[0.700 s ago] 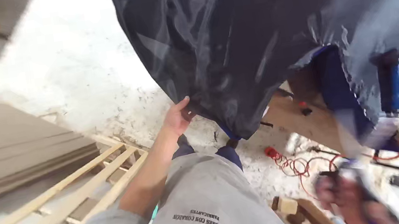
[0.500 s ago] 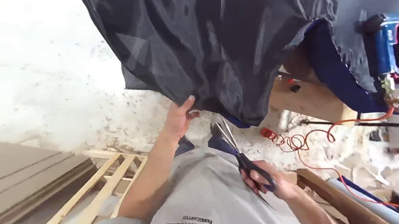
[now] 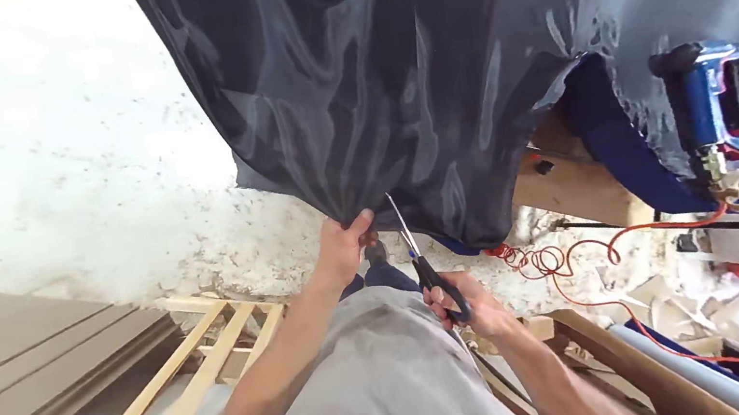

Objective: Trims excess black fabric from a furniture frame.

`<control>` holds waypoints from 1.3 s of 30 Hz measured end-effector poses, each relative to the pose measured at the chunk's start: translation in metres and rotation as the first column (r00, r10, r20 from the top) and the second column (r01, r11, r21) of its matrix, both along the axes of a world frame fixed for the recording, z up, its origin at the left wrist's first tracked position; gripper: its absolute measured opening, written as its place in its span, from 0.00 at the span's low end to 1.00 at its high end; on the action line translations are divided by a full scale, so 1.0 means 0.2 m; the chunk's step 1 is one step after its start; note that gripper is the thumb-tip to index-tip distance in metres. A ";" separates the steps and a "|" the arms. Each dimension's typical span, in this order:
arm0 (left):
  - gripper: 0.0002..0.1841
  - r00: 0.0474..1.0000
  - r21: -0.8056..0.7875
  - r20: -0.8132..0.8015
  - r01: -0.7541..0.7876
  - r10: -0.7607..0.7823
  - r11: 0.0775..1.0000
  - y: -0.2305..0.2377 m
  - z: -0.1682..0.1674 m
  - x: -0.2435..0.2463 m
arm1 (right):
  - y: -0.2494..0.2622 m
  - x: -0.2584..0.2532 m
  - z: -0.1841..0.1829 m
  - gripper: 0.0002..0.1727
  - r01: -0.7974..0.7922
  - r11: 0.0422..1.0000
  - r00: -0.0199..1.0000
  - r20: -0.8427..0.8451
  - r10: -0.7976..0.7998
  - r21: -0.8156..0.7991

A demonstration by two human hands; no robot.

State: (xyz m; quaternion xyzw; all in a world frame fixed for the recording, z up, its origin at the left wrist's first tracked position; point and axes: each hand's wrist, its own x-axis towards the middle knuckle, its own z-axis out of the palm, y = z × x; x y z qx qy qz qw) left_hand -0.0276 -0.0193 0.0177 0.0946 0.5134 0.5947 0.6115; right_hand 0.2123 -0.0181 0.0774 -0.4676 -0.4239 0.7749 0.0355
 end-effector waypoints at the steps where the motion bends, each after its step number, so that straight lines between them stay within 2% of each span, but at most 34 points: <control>1: 0.05 1.000 -0.009 -0.018 -0.004 0.004 1.000 0.00 0.00 0.00 | 0.00 -0.01 0.00 0.27 0.009 1.000 1.000 0.030 -0.009 -0.002; 5: 0.06 0.997 -0.040 -0.071 -0.024 0.021 0.999 0.00 0.02 -0.03 | 0.03 -0.04 0.00 0.20 0.007 1.000 0.997 0.082 -0.008 0.008; 10: 0.07 0.987 -0.045 -0.157 0.023 -0.030 0.999 -0.01 0.04 -0.06 | 0.11 -0.10 -0.03 0.25 -0.036 0.999 0.996 0.076 0.036 0.002; 16: 0.08 0.991 -0.063 -0.118 0.059 -0.067 0.996 0.00 0.05 -0.13 | 0.15 -0.17 0.01 0.23 -0.011 1.000 0.997 0.074 0.011 -0.008; 20: 0.09 0.979 -0.045 -0.098 0.173 -0.177 0.984 0.02 0.04 -0.26 | 0.09 -0.03 0.10 0.34 -0.048 0.997 0.999 -0.023 0.046 -0.067; 23: 0.09 0.962 -0.012 -0.105 0.252 -0.252 0.968 0.05 0.05 -0.32 | 0.06 0.00 0.15 0.35 -0.059 0.995 0.998 -0.009 0.059 -0.078; 28: 0.09 0.943 0.015 -0.109 0.316 -0.313 0.949 0.03 0.03 -0.34 | 0.09 -0.19 0.08 0.35 0.042 0.998 0.999 0.021 -0.041 -0.056; 32: 0.12 0.944 0.018 -0.105 0.315 -0.312 0.949 0.04 0.01 -0.35 | 0.13 -0.33 0.04 0.26 0.115 0.993 0.991 0.079 -0.111 -0.037; 39: 0.17 0.927 0.185 -0.167 0.365 -0.337 0.912 0.05 -0.02 -0.47 | 0.15 -0.52 0.03 0.23 0.185 0.983 0.982 0.050 -0.183 -0.020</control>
